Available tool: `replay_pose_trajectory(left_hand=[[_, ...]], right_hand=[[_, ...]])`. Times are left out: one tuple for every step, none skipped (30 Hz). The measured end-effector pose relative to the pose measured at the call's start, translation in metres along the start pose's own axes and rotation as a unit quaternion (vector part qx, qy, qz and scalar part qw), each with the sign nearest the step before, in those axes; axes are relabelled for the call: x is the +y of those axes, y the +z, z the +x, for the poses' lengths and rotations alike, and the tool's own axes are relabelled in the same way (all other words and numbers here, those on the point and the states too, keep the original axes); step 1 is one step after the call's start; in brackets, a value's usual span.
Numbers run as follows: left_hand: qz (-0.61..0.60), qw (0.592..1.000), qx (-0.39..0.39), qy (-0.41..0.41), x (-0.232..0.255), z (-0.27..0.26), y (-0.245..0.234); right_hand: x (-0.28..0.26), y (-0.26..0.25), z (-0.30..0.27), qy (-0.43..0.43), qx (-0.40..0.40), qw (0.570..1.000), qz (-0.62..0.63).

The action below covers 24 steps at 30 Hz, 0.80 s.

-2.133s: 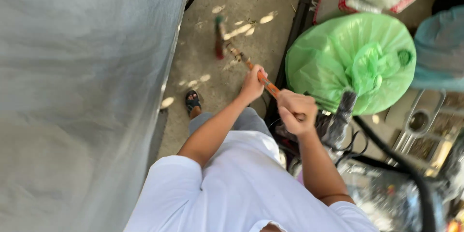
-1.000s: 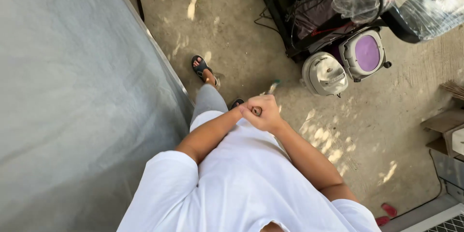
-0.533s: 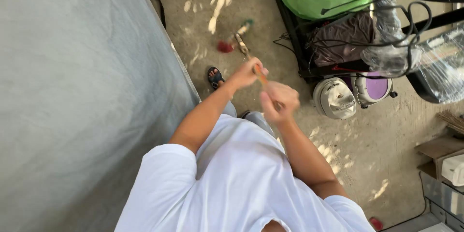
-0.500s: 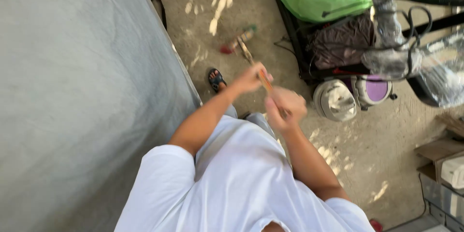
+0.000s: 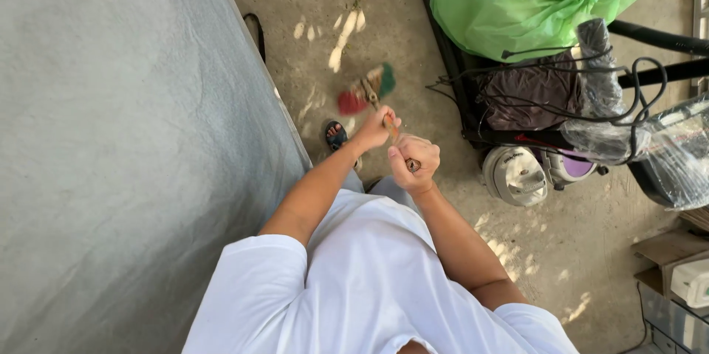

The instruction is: The recorder is sweeping debris and leaves in an outdoor patio area using a broom.

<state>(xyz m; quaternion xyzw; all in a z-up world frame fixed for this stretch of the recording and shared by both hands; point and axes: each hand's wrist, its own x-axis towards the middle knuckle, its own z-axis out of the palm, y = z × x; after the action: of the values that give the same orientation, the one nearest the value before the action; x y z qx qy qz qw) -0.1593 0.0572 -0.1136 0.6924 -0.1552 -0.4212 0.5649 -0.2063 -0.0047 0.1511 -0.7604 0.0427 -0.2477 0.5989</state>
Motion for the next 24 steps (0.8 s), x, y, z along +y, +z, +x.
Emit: replay_pose_trajectory(left_hand=[[0.002, 1.0, 0.001, 0.001, 0.008, 0.012, -0.006], [0.029, 0.999, 0.024, 0.032, 0.015, 0.024, -0.011], [0.053, 0.996, 0.045, 0.062, 0.023, 0.033, -0.013], [0.053, 0.996, 0.045, 0.062, 0.023, 0.038, -0.008], [0.011, 0.996, 0.011, 0.092, 0.023, 0.041, -0.004], [-0.03, 0.992, -0.024, 0.122, 0.023, 0.044, -0.001], [-0.026, 0.991, -0.02, 0.128, 0.043, 0.029, 0.007], [0.027, 0.992, -0.032, 0.119, 0.062, 0.014, 0.014], [0.079, 0.99, -0.045, 0.106, 0.078, -0.006, 0.025], [0.081, 0.99, -0.042, 0.107, 0.082, -0.014, 0.028], [0.087, 0.991, -0.066, 0.075, 0.085, -0.026, 0.034], [0.093, 0.991, -0.09, 0.043, 0.088, -0.038, 0.041], [0.094, 0.991, -0.087, 0.045, 0.075, -0.029, 0.042], [0.089, 0.992, -0.09, 0.004, 0.063, -0.018, 0.043], [0.083, 0.991, -0.092, -0.04, 0.049, -0.011, 0.046], [0.083, 0.992, -0.089, -0.041, 0.048, 0.0, 0.042], [0.076, 0.994, -0.053, -0.057, 0.049, 0.017, 0.038], [0.068, 0.995, -0.016, -0.073, 0.051, 0.035, 0.035], [0.067, 0.995, -0.015, -0.071, 0.06, 0.043, 0.034], [0.073, 0.995, 0.029, -0.061, 0.07, 0.052, 0.033], [0.077, 0.993, 0.075, -0.044, 0.081, 0.072, 0.032], [0.076, 0.993, 0.077, -0.036, 0.107, 0.084, 0.037], [0.073, 0.993, 0.087, -0.026, 0.131, 0.088, 0.039], [0.071, 0.993, 0.097, -0.015, 0.155, 0.091, 0.041]], right_hand=[[-0.002, -0.001, 0.008, -0.002, 0.001, 1.0, 0.001], [-0.004, -0.003, 0.015, -0.017, 0.01, 1.0, 0.02], [-0.007, -0.007, 0.021, -0.03, 0.019, 0.999, 0.037], [-0.016, -0.014, 0.023, -0.03, 0.018, 0.999, 0.036], [-0.024, -0.022, 0.025, -0.033, 0.042, 0.999, -0.004], [-0.033, -0.03, 0.028, -0.036, 0.065, 0.996, -0.045], [-0.049, -0.036, 0.031, -0.044, 0.064, 0.996, -0.043], [-0.065, -0.043, 0.033, -0.059, 0.067, 0.994, -0.056], [-0.082, -0.05, 0.033, -0.069, 0.07, 0.993, -0.068], [-0.084, -0.053, 0.034, -0.072, 0.069, 0.993, -0.066], [-0.088, -0.059, 0.031, -0.028, 0.058, 0.998, -0.013], [-0.092, -0.064, 0.029, 0.016, 0.046, 0.998, 0.04], [-0.075, -0.066, 0.031, 0.013, 0.044, 0.998, 0.042], [-0.058, -0.069, 0.034, 0.054, 0.03, 0.997, -0.051], [-0.041, -0.071, 0.035, 0.097, 0.014, 0.985, -0.143], [-0.028, -0.072, 0.046, 0.097, 0.012, 0.985, -0.141], [-0.013, -0.074, 0.059, 0.08, 0.021, 0.992, -0.093], [0.003, -0.078, 0.073, 0.063, 0.029, 0.997, -0.045], [0.01, -0.084, 0.078, 0.061, 0.028, 0.997, -0.045], [0.017, -0.091, 0.083, 0.002, 0.006, 0.999, -0.049], [0.029, -0.102, 0.094, -0.065, -0.018, 0.996, -0.054], [0.018, -0.117, 0.106, -0.074, -0.019, 0.995, -0.057], [0.004, -0.13, 0.115, -0.066, -0.048, 0.997, -0.007], [-0.011, -0.141, 0.124, -0.057, -0.076, 0.995, 0.042]])
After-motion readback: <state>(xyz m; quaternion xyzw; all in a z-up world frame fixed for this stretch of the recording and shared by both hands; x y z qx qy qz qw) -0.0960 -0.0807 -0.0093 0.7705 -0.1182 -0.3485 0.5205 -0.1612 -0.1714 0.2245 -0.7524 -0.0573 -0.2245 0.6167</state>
